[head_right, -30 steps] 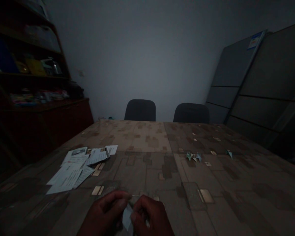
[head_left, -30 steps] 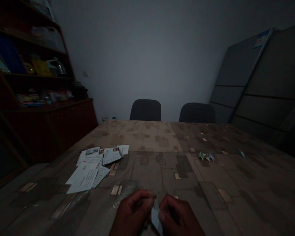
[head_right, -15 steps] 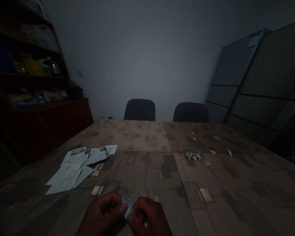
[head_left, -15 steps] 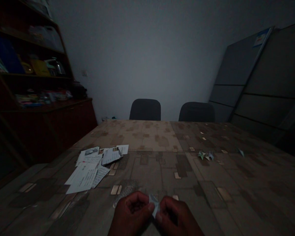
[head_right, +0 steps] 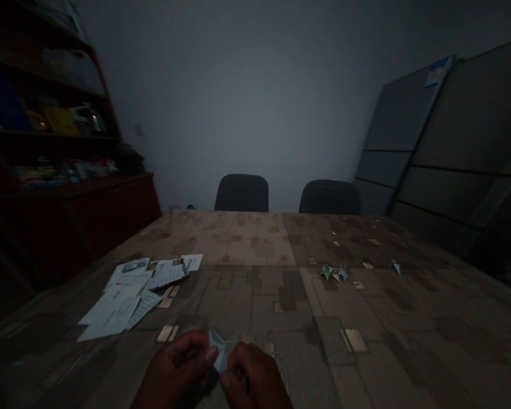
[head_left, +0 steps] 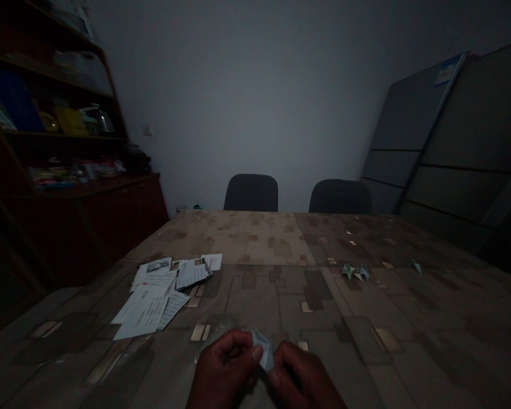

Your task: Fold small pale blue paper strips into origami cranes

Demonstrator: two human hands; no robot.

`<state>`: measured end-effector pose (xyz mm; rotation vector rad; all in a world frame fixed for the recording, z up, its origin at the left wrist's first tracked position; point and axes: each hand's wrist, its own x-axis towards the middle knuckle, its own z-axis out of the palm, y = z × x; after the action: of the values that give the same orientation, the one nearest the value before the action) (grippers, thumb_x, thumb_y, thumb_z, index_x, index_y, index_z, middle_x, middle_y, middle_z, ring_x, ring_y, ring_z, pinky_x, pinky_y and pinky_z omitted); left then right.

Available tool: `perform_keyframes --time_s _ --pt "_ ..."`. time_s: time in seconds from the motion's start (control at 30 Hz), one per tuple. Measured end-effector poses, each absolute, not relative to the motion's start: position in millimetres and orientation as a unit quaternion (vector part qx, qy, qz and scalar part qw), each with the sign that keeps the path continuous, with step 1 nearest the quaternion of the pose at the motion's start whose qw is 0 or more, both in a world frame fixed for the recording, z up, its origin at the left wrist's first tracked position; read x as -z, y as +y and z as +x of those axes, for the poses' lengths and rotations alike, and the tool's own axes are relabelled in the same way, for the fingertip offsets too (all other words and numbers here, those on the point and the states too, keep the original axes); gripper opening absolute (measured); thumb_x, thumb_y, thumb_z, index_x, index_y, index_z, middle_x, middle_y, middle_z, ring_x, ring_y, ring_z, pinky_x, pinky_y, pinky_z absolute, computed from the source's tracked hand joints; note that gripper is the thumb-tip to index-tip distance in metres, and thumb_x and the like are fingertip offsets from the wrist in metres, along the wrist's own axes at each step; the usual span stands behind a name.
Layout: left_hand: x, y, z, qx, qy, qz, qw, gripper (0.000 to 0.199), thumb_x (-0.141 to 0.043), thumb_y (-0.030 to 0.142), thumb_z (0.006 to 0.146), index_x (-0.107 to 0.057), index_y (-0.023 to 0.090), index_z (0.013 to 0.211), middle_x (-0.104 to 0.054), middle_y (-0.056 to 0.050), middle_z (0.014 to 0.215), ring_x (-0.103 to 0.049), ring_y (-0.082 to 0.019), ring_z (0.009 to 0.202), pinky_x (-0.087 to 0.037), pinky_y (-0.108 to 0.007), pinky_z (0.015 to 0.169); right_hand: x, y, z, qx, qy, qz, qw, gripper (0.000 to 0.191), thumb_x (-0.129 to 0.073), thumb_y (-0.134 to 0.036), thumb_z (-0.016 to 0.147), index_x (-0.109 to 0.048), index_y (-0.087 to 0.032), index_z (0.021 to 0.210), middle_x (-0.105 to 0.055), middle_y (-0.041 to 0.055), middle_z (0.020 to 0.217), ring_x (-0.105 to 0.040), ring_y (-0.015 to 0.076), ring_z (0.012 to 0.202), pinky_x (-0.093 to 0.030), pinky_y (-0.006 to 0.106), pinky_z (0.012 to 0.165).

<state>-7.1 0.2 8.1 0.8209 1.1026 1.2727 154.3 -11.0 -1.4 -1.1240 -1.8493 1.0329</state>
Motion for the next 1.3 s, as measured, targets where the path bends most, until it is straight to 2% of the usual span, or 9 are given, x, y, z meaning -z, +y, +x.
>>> perform_keyframes --time_s 0.2,0.3,0.37,0.47,0.63,0.83,0.93,1.13,1.3 --pt "2.0 6.4 -9.7 -0.548 0.451 0.357 0.607 0.044 -0.091 0.048 0.051 -0.068 0.012 0.064 -0.057 0.004 0.045 -0.047 -0.007 0.039 -0.036 -0.018 0.041 -7.7 -10.0 155.4 -0.440 -0.689 -0.447 0.362 0.046 -0.050 -0.061 0.088 -0.048 -0.020 0.068 -0.042 -0.0040 0.062 -0.041 0.0133 0.058 -0.030 0.024 0.055" --pt "-2.5 4.7 -10.3 -0.541 0.464 0.373 0.594 0.038 -0.089 0.042 0.055 -0.068 0.012 0.065 -0.055 0.005 0.044 -0.045 -0.008 0.038 -0.036 -0.018 0.041 -17.2 -9.4 157.7 -0.480 -0.648 -0.443 0.391 0.053 -0.041 -0.069 0.089 -0.051 -0.019 0.073 -0.045 -0.0037 0.060 -0.041 0.0127 0.054 -0.031 0.024 0.053" --pt "-9.0 0.8 -9.0 -0.533 0.486 0.385 0.576 0.031 -0.087 0.036 0.056 -0.068 0.013 0.064 -0.057 0.004 0.046 -0.046 -0.009 0.040 -0.036 -0.019 0.041 -21.5 -9.9 159.2 -0.474 -0.633 -0.446 0.419 0.055 -0.042 -0.071 0.087 -0.054 -0.019 0.076 -0.046 -0.0031 0.060 -0.043 0.0136 0.056 -0.033 0.024 0.054" --pt "-21.3 -6.7 -5.3 -0.526 0.515 0.410 0.538 0.020 -0.084 0.025 0.055 -0.068 0.014 0.057 -0.060 0.002 0.051 -0.052 -0.012 0.050 -0.039 -0.019 0.048 -24.1 -12.1 159.4 -0.449 -0.642 -0.457 0.422 0.046 -0.053 -0.064 0.084 -0.055 -0.019 0.076 -0.048 -0.0031 0.061 -0.044 0.0142 0.058 -0.034 0.024 0.056" --pt "-30.8 -14.3 -1.3 -0.514 0.471 0.442 0.564 0.013 -0.079 0.025 0.060 -0.071 0.014 0.062 -0.063 0.000 0.055 -0.054 -0.014 0.054 -0.041 -0.021 0.054 -26.8 -15.6 158.0 -0.435 -0.640 -0.480 0.414 0.031 -0.061 -0.048 0.082 -0.051 -0.020 0.071 -0.047 -0.0032 0.062 -0.046 0.0145 0.061 -0.035 0.025 0.059" --pt "-17.0 -15.0 -6.7 -0.456 0.480 0.436 0.609 0.031 -0.083 0.037 0.059 -0.062 0.015 0.057 -0.057 0.002 0.051 -0.046 -0.011 0.048 -0.032 -0.021 0.048 -26.2 -18.4 157.5 -0.504 -0.603 -0.453 0.422 0.045 -0.058 -0.063 0.081 -0.048 -0.021 0.072 -0.041 -0.0052 0.060 -0.041 0.0130 0.057 -0.033 0.023 0.054" --pt "-14.7 -14.5 -7.6 -0.450 0.465 0.441 0.622 0.036 -0.083 0.041 0.060 -0.057 0.016 0.057 -0.054 0.004 0.047 -0.044 -0.010 0.046 -0.031 -0.021 0.047 -24.2 -19.1 157.0 -0.490 -0.614 -0.453 0.422 0.045 -0.056 -0.064 0.082 -0.049 -0.020 0.073 -0.041 -0.0049 0.062 -0.040 0.0130 0.058 -0.032 0.024 0.055" --pt "-17.6 -12.9 -3.9 -0.475 0.454 0.418 0.628 0.027 -0.081 0.036 0.065 -0.063 0.015 0.067 -0.061 0.002 0.053 -0.054 -0.012 0.048 -0.040 -0.023 0.051 -22.0 -16.5 157.6 -0.501 -0.584 -0.477 0.425 0.041 -0.063 -0.057 0.079 -0.047 -0.021 0.070 -0.039 -0.0058 0.060 -0.036 0.0125 0.057 -0.029 0.023 0.053" --pt "-22.7 -14.0 -2.8 -0.491 0.449 0.388 0.638 0.025 -0.082 0.031 0.063 -0.065 0.014 0.070 -0.060 0.003 0.050 -0.054 -0.010 0.044 -0.041 -0.022 0.049 -20.7 -16.7 156.2 -0.542 -0.549 -0.456 0.442 0.038 -0.063 -0.057 0.080 -0.053 -0.020 0.078 -0.045 -0.0048 0.063 -0.039 0.0120 0.057 -0.030 0.023 0.054"
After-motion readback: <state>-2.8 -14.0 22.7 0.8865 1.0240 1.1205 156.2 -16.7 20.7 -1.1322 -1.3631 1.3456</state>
